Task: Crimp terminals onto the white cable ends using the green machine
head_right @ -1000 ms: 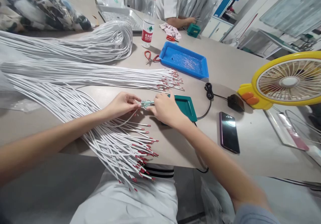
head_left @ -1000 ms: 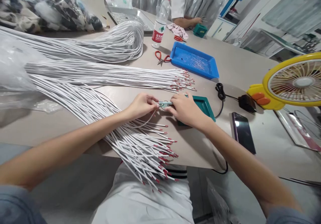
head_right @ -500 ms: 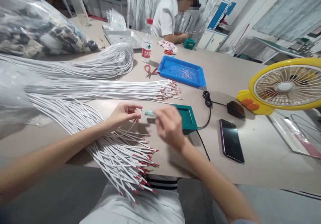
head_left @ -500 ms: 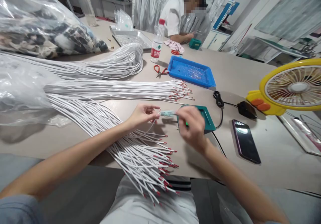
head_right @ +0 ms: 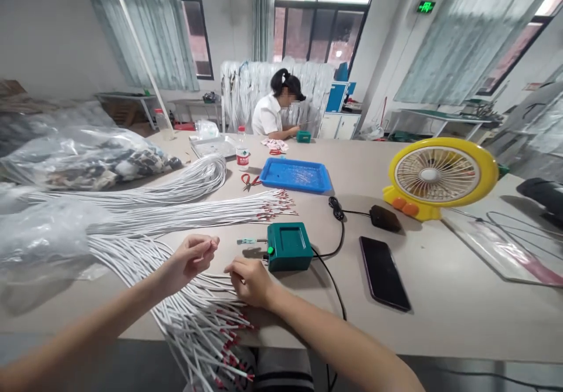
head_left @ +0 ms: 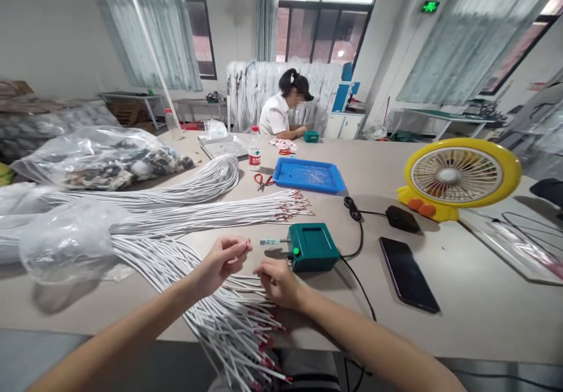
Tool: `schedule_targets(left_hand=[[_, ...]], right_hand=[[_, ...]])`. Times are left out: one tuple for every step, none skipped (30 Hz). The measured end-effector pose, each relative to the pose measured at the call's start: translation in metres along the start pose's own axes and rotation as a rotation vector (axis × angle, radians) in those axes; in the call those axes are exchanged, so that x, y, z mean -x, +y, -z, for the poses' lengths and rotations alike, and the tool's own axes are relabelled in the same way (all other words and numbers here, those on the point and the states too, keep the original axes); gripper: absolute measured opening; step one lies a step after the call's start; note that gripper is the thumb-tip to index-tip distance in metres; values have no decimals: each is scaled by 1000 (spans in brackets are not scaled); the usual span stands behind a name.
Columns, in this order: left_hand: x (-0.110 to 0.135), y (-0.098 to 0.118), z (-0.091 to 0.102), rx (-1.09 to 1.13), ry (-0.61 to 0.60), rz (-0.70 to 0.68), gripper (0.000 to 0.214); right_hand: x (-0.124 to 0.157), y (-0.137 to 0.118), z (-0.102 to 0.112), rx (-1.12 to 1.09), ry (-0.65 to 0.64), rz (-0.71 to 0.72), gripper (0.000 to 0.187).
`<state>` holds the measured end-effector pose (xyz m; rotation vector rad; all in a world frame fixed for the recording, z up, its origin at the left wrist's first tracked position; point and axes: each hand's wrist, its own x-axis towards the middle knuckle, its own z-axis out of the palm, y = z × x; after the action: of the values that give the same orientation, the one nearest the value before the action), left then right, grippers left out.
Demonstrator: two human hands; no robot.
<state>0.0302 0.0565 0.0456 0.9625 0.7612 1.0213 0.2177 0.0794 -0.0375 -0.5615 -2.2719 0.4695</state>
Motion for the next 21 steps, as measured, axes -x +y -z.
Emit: schedule_targets(left_hand=[[4, 2, -2, -42, 5, -20, 31], [9, 4, -4, -86, -1, -42, 31], [15, 6, -7, -134, -15, -66, 30], [20, 8, -10, -196, -37, -98, 30], [26, 9, -14, -279, -63, -135, 29], [32, 10, -19, -379, -87, -177, 29], [38, 11, -25, -491, -105, -223, 29], [44, 11, -30, -606, -124, -274, 29], [49, 10, -34, -715, -142, -329, 28], [55, 9, -38, -814, -162, -380, 27], [60, 7, -41, -900, -184, -426, 26], [64, 5, -42, -974, -209, -466, 26], [69, 3, -43, -1036, -234, -492, 26], [73, 1, -43, -1084, -255, -502, 26], [78, -2, -43, -1118, -273, -498, 25], [83, -6, -44, -1136, -298, -485, 25], [88, -10, -46, -1141, -330, -469, 24], [92, -15, -49, -1138, -371, -459, 23], [94, -20, -52, -1127, -424, -458, 21], [95, -24, -55, -1117, -481, -470, 18], [93, -26, -56, -1113, -526, -489, 16]], right_hand=[[0, -1, 0, 1, 2, 0, 21], [0, -2, 1, 2, 5, -2, 21], [1, -3, 1, 4, 7, -5, 21], [1, -4, 2, 7, 9, -8, 21], [1, -5, 2, 12, 12, -10, 22], [0, -6, 3, 17, 13, -10, 21], [0, -7, 4, 22, 14, -9, 20], [0, -8, 4, 26, 14, -6, 20], [0, -8, 4, 26, 12, -2, 19], [-1, -8, 4, 24, 9, 1, 19], [-1, -9, 4, 19, 6, 2, 19], [-1, -9, 4, 12, 3, 2, 19], [-1, -8, 3, 3, 1, 0, 19], [-2, -8, 3, -7, -1, -4, 19], [-3, -8, 2, -17, -2, -8, 19], [-3, -7, 2, -28, -4, -12, 20], [-4, -6, 2, -36, -4, -16, 20], [-5, -5, 2, -43, -5, -19, 20], [-6, -5, 2, -48, -5, -21, 20], [-7, -4, 2, -50, -4, -23, 20], [-8, -4, 2, -51, -2, -22, 21]])
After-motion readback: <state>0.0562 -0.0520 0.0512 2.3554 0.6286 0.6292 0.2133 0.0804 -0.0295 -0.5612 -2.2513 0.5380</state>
